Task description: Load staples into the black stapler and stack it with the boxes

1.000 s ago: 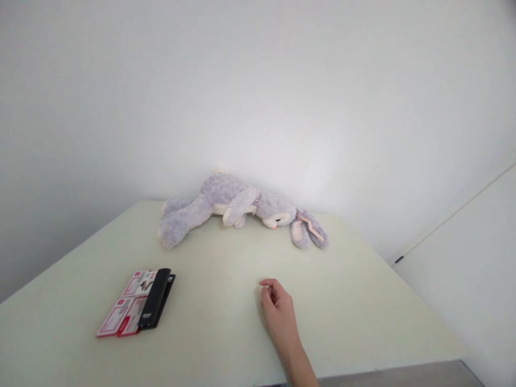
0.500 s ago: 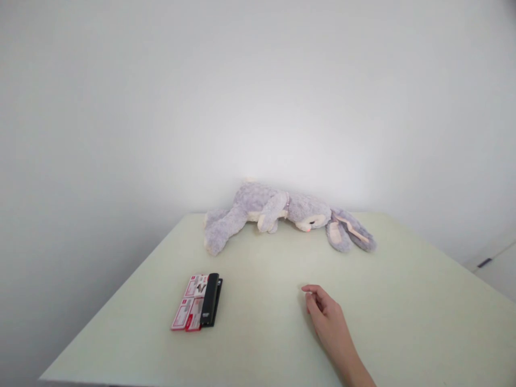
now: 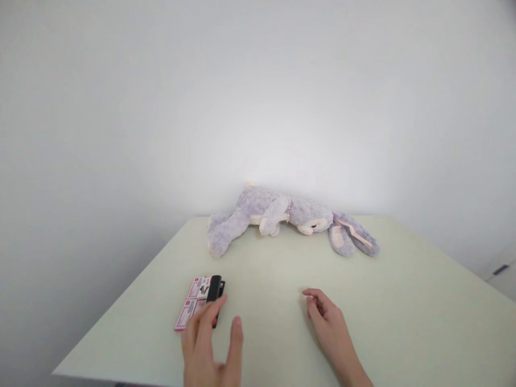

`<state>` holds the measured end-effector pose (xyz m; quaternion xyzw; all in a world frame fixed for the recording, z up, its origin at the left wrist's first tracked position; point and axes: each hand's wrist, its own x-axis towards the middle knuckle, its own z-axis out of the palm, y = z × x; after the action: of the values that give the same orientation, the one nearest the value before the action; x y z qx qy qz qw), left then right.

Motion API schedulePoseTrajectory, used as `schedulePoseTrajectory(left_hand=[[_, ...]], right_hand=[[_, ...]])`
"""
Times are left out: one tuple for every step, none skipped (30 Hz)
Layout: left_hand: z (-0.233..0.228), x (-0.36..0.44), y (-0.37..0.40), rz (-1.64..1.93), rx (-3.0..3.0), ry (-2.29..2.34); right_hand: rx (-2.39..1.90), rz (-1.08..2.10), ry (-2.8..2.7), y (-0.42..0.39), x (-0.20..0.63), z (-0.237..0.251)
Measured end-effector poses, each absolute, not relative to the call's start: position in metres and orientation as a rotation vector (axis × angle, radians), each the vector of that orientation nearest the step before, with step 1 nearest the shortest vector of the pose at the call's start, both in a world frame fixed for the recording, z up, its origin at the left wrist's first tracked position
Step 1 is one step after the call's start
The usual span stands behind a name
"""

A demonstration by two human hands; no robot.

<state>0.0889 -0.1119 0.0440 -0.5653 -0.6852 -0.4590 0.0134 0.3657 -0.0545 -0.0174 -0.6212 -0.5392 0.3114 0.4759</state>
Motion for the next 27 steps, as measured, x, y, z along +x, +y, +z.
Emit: schedulePoseTrajectory(left_hand=[[0.037, 0.083, -0.100, -1.346, -1.710, -2.154], [0.030, 0.077, -0.089, -1.240, -1.659, -2.195], [0.024, 0.070, -0.081, -1.129, -1.622, -2.253], [0.018, 0.064, -0.074, -1.033, -1.611, -2.313], [0.013, 0.059, -0.070, -0.957, -1.643, -2.359], [0.009, 0.055, -0.068, -0.916, -1.702, -2.380], [0.007, 0.053, -0.067, -0.908, -1.768, -2.384], [0.007, 0.054, -0.068, -0.929, -1.821, -2.388], [0.008, 0.056, -0.069, -0.962, -1.858, -2.410], [0.009, 0.060, -0.070, -0.995, -1.879, -2.455], [0.011, 0.066, -0.072, -1.020, -1.890, -2.520], [0.012, 0.075, -0.075, -1.038, -1.901, -2.590], [0.013, 0.085, -0.077, -1.052, -1.927, -2.646], [0.012, 0.098, -0.081, -1.063, -1.977, -2.683], [0.010, 0.112, -0.084, -1.079, -2.043, -2.694], [0.007, 0.127, -0.088, -1.096, -2.125, -2.678], [0.002, 0.142, -0.092, -1.111, -2.223, -2.635], [-0.003, 0.156, -0.095, -1.128, -2.319, -2.557], [-0.008, 0.167, -0.098, -1.118, -2.440, -2.447], [-0.013, 0.175, -0.100, -1.090, -2.521, -2.336], [-0.017, 0.180, -0.102, -1.045, -2.554, -2.240], [-0.021, 0.182, -0.103, -0.993, -2.541, -2.169], [-0.024, 0.180, -0.103, -0.947, -2.486, -2.124], [-0.027, 0.176, -0.102, -0.908, -2.412, -2.094], [-0.029, 0.172, -0.101, -0.876, -2.346, -2.071], [-0.031, 0.167, -0.100, -0.849, -2.303, -2.046], [-0.033, 0.162, -0.099, -0.826, -2.281, -2.018]], right_hand=[[-1.517, 0.759, -1.321, -0.055, 0.365, -0.017], [-1.516, 0.756, -1.323, -0.055, 0.365, -0.016], [-1.516, 0.754, -1.324, -0.054, 0.364, -0.015], [-1.515, 0.753, -1.325, -0.054, 0.364, -0.015], [-1.516, 0.751, -1.324, -0.054, 0.364, -0.014], [-1.519, 0.750, -1.323, -0.054, 0.364, -0.013], [-1.524, 0.749, -1.321, -0.054, 0.365, -0.012], [-1.530, 0.745, -1.323, -0.055, 0.365, -0.011], [-1.535, 0.738, -1.326, -0.055, 0.366, -0.010], [-1.540, 0.724, -1.330, -0.055, 0.365, -0.010], [-1.549, 0.709, -1.334, -0.056, 0.364, -0.009], [-1.563, 0.696, -1.340, -0.057, 0.362, -0.009], [-1.582, 0.689, -1.350, -0.057, 0.359, -0.009], [-1.594, 0.695, -1.366, -0.057, 0.354, -0.007], [-1.590, 0.709, -1.388, -0.056, 0.348, -0.006], [-1.564, 0.726, -1.412, -0.055, 0.341, -0.003], [-1.520, 0.745, -1.438, -0.053, 0.333, 0.001], [-1.467, 0.758, -1.468, -0.051, 0.326, 0.006], [-1.420, 0.763, -1.506, -0.048, 0.319, 0.012], [-1.392, 0.756, -1.559, -0.045, 0.313, 0.019], [-1.382, 0.744, -1.625, -0.042, 0.307, 0.026], [-1.384, 0.729, -1.693, -0.039, 0.303, 0.032], [-1.388, 0.715, -1.753, -0.037, 0.298, 0.038], [-1.389, 0.704, -1.802, -0.036, 0.294, 0.042], [-1.385, 0.696, -1.837, -0.035, 0.290, 0.045], [-1.374, 0.695, -1.851, -0.035, 0.286, 0.046], [-1.352, 0.710, -1.827, -0.034, 0.282, 0.046]])
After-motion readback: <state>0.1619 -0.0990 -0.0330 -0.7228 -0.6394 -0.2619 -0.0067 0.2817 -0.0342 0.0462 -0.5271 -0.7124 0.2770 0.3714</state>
